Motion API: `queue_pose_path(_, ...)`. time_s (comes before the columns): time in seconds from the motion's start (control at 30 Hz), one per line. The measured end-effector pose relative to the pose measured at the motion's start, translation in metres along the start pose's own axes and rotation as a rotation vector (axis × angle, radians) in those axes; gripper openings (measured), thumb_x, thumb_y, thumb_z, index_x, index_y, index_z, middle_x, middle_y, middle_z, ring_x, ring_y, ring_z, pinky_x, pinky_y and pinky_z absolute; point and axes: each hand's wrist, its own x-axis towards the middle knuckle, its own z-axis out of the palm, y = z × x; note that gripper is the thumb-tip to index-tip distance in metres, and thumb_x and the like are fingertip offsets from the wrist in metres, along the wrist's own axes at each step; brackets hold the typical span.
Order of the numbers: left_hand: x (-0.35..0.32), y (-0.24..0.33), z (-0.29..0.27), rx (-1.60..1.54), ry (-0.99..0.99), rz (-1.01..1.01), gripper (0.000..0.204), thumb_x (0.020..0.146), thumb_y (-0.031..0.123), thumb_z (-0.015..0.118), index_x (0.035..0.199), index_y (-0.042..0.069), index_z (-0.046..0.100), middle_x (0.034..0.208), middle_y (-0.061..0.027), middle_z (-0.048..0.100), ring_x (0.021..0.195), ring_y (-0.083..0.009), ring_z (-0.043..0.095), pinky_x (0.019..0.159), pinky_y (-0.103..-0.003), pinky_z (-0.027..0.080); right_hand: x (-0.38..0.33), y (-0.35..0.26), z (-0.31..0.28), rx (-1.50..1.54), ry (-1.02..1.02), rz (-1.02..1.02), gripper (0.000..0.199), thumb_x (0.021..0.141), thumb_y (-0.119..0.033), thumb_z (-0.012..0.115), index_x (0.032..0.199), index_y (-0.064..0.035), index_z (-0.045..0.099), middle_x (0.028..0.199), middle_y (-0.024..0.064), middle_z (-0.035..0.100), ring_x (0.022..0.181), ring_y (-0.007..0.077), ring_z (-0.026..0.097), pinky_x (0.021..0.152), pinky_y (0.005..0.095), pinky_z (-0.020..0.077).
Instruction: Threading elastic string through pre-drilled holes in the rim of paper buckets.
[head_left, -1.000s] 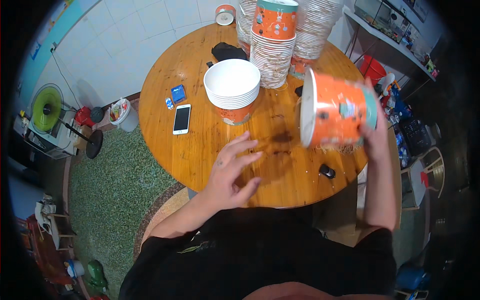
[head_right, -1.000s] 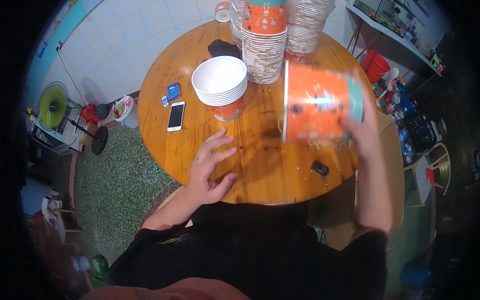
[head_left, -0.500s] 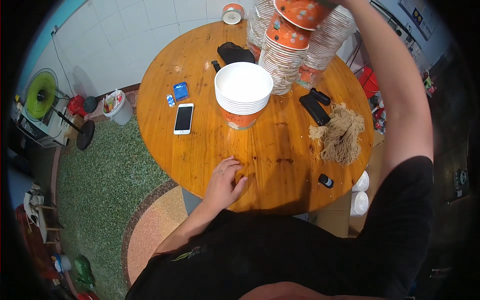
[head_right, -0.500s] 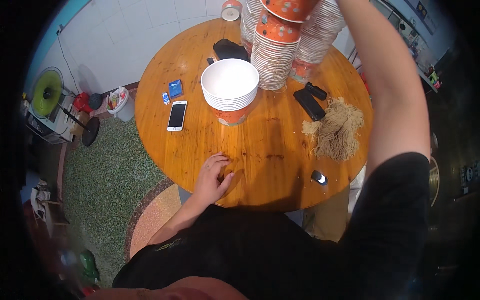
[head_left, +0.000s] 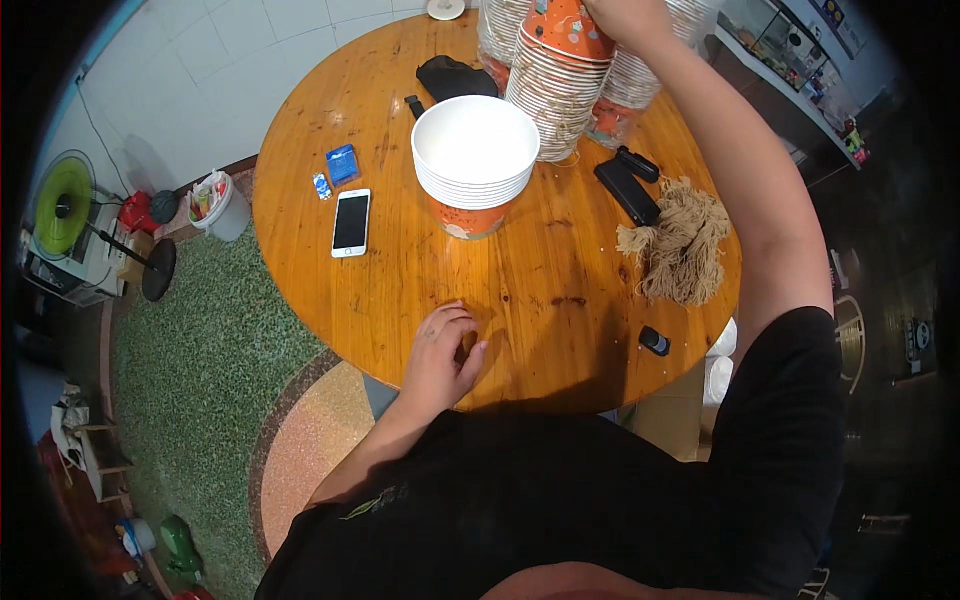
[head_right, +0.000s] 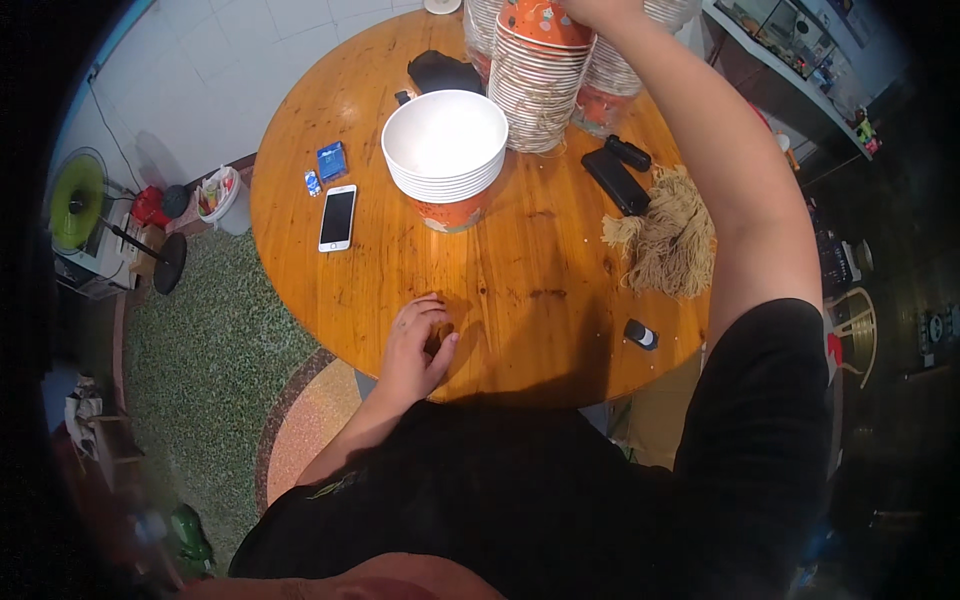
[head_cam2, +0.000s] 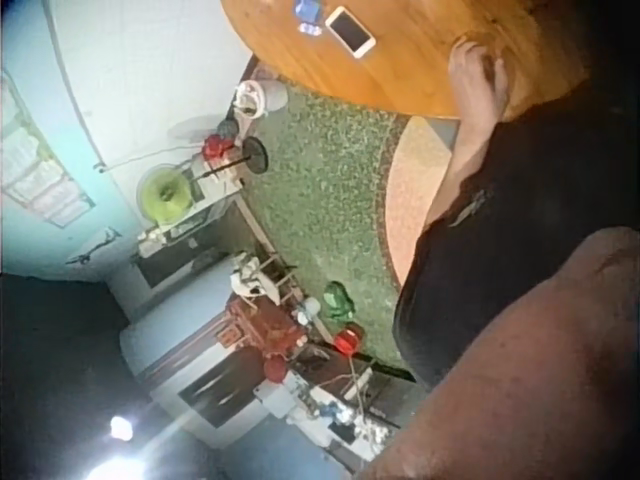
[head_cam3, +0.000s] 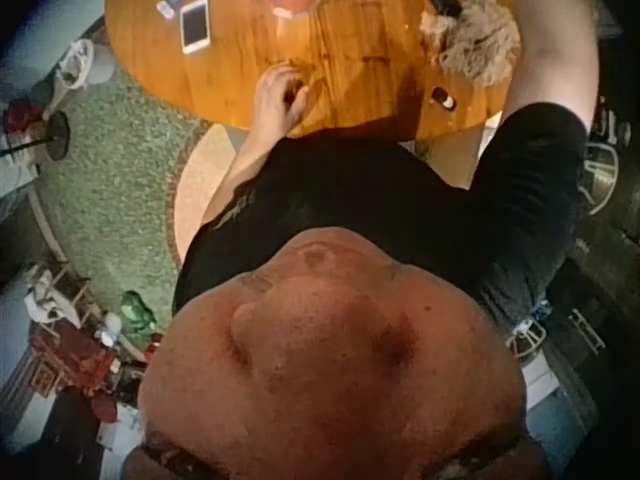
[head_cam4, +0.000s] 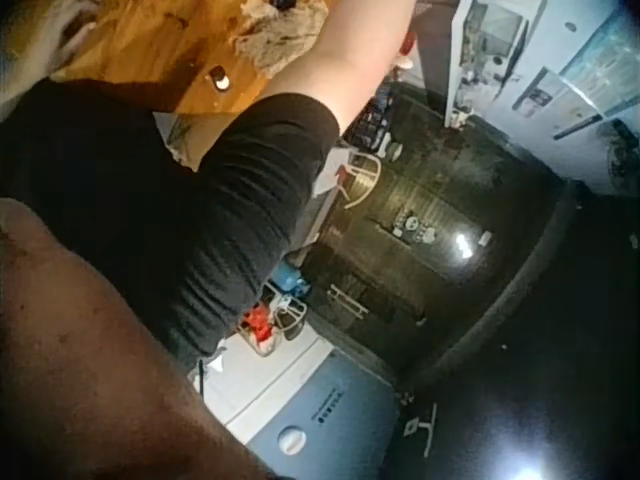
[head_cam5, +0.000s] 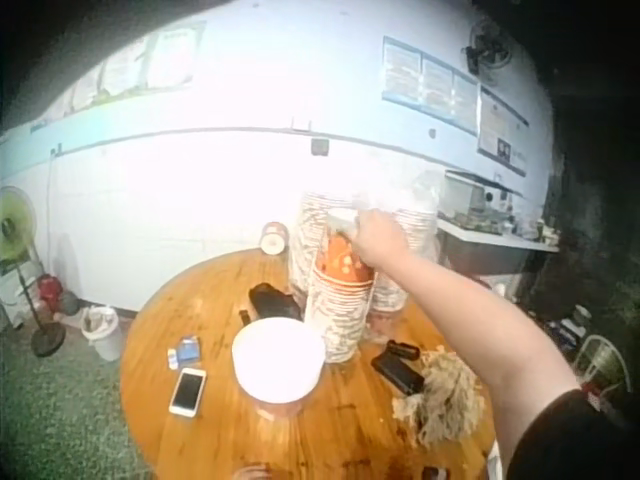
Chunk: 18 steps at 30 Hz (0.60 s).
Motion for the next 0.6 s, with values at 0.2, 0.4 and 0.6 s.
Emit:
queue_pose_path(0.2,-0.009,-0.008,-0.002,0.027,0.022,-0.051,0.027,0.087,0.005,0.08,0.11,0.0,0.066,0.121,-0.0219,0.068,0.124,-0.0421,0.064,0.105,-0.048,0.051,-0.037,-0.054,0.016,-0.497,0.459,-0.184,0.051,0.093,-0.038,0.076,0.127,-0.0023,0.066,0.119,0.0246,0.069,0.112,0.0424,0.065,0.098,0.0533,0.0525)
queue_pose_path(0.4,-0.011,-0.007,0.001,0.0,0.043,-0.105,0.031,0.088,0.008,0.081,0.114,-0.001,0.066,0.121,-0.0218,0.067,0.124,-0.0434,0.063,0.106,-0.049,0.051,-0.163,-0.141,0.013,0.321,-0.362,-0.161,0.049,0.091,-0.041,0.084,0.12,-0.0019,0.077,0.123,0.0192,0.075,0.119,0.0356,0.069,0.103,0.0447,0.0539)
queue_pose_path(0.6,0.04,-0.01,0.002,-0.053,0.209,-0.227,0.079,0.083,0.021,0.093,0.145,-0.003,0.05,0.149,-0.0275,0.052,0.137,-0.0461,0.054,0.115,-0.049,0.046,-0.22,-0.15,0.064,0.323,-0.252,-0.234,0.024,0.098,-0.028,0.072,0.103,-0.0059,0.081,0.098,0.0129,0.079,0.103,0.0344,0.071,0.103,0.0435,0.0455)
